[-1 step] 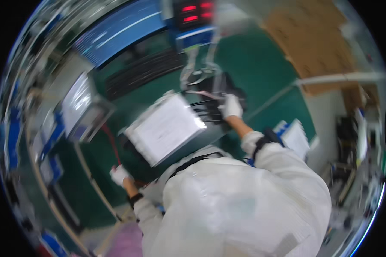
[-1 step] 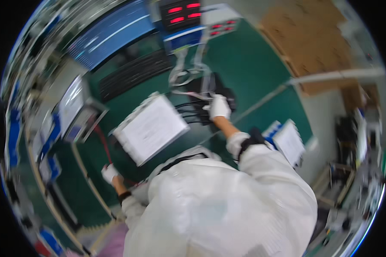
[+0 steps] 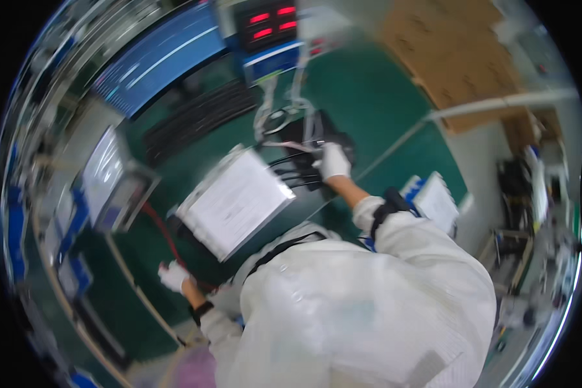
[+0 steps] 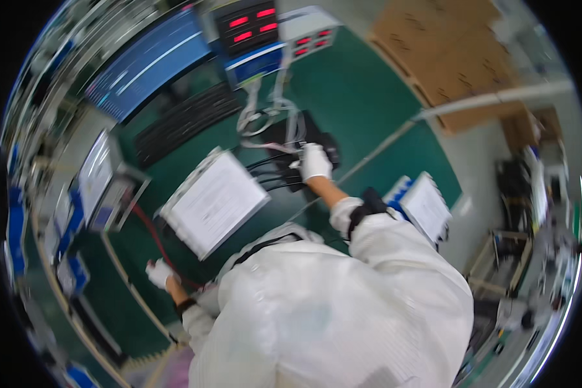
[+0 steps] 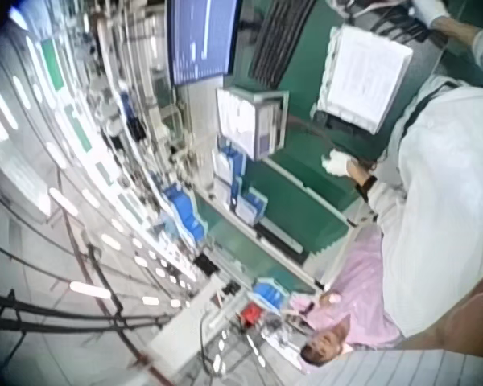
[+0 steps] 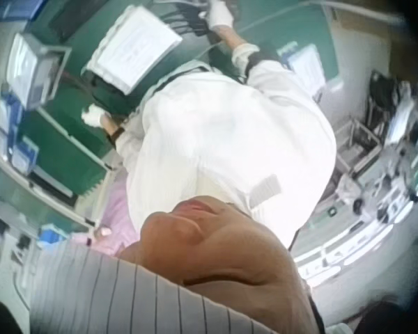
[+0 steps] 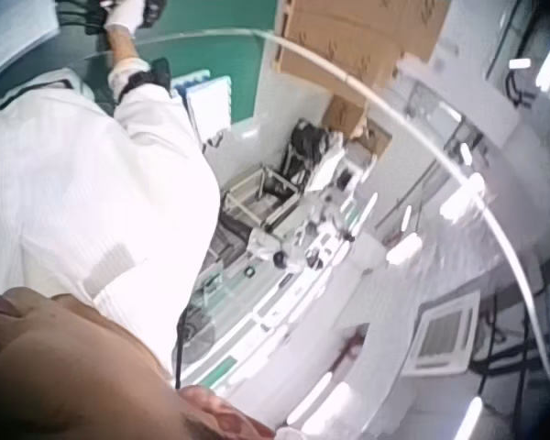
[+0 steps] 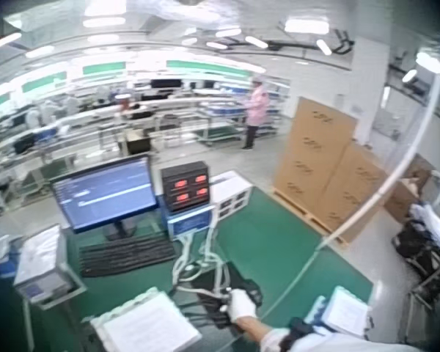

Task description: The recorder is connecting battery modules to testing equipment and monitoring the results on a computer screen.

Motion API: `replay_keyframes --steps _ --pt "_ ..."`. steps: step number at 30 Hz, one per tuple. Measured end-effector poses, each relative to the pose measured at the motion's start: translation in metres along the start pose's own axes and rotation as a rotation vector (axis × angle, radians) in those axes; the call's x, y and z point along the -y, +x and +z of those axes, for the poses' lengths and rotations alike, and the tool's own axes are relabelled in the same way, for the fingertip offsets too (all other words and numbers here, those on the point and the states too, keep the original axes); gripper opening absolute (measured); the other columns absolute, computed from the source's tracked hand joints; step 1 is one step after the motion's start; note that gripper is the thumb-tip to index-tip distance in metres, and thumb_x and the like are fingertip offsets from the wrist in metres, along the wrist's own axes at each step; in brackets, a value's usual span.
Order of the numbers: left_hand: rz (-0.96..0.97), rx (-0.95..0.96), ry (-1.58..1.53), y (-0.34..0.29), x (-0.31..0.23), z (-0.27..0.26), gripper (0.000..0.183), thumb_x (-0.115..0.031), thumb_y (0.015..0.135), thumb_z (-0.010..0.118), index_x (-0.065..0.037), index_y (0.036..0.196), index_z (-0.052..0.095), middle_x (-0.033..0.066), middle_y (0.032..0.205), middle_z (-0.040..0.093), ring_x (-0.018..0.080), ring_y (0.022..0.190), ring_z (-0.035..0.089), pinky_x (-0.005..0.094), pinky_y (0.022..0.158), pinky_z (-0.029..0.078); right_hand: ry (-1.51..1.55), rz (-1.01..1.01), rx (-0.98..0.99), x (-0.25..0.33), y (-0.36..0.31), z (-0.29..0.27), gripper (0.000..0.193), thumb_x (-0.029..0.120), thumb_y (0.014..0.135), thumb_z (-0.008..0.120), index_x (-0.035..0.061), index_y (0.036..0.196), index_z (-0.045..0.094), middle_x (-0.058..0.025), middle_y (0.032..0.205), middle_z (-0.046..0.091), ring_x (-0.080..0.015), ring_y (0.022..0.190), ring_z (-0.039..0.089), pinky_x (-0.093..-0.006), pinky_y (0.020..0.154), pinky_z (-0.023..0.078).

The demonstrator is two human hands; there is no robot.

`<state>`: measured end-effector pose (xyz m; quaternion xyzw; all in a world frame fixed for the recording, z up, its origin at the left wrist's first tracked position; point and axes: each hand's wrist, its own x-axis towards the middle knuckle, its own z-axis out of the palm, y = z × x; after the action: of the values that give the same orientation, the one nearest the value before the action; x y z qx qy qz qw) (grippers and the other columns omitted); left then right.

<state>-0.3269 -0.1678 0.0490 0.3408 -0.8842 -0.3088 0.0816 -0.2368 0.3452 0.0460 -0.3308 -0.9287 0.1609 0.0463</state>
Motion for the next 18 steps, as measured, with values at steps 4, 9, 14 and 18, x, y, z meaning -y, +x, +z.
replay_keyframes --steps 4,9,14,18 --pt "0.272 0.233 -0.031 -0.034 -0.047 0.009 0.055 -0.006 0.078 0.056 -0.001 0.132 0.046 0.0235 0.113 0.059 0.0351 0.099 0.060 0.0417 0.088 0.047 0.092 0.016 -0.259 -0.020 -0.003 0.006 0.028 0.014 0.072 0.068 0.0101 0.098 0.060 -0.0147 0.106 0.060 -0.0355 0.097 0.061 -0.0460 0.081 0.051" --pt "0.250 0.210 0.251 -0.039 -0.075 0.035 0.075 -0.013 0.077 0.062 -0.006 0.145 0.029 0.0279 0.109 0.058 0.0434 0.099 0.059 0.0480 0.089 0.046 0.031 -0.037 -0.398 -0.044 -0.002 -0.001 0.062 0.021 0.070 0.070 0.0141 0.129 0.052 -0.0250 0.130 0.046 -0.0426 0.119 0.046 -0.0480 0.099 0.041" --pt "0.178 0.244 0.007 -0.025 -0.068 0.048 0.064 -0.007 0.074 0.065 0.002 0.134 0.041 0.0249 0.105 0.063 0.0371 0.099 0.062 0.0394 0.087 0.047 0.070 0.052 -0.273 -0.055 -0.001 0.015 0.063 0.016 0.070 0.073 0.0212 0.130 0.054 -0.0240 0.132 0.045 -0.0430 0.114 0.049 -0.0482 0.096 0.042" --pt "0.038 0.373 -0.305 -0.016 -0.057 0.024 0.051 -0.003 0.072 0.062 0.002 0.122 0.053 0.0162 0.096 0.065 0.0272 0.087 0.063 0.0355 0.079 0.049 0.105 0.000 -0.373 -0.062 -0.001 0.033 0.057 0.014 0.072 0.071 0.0225 0.127 0.057 -0.0198 0.130 0.047 -0.0402 0.111 0.050 -0.0479 0.093 0.042"
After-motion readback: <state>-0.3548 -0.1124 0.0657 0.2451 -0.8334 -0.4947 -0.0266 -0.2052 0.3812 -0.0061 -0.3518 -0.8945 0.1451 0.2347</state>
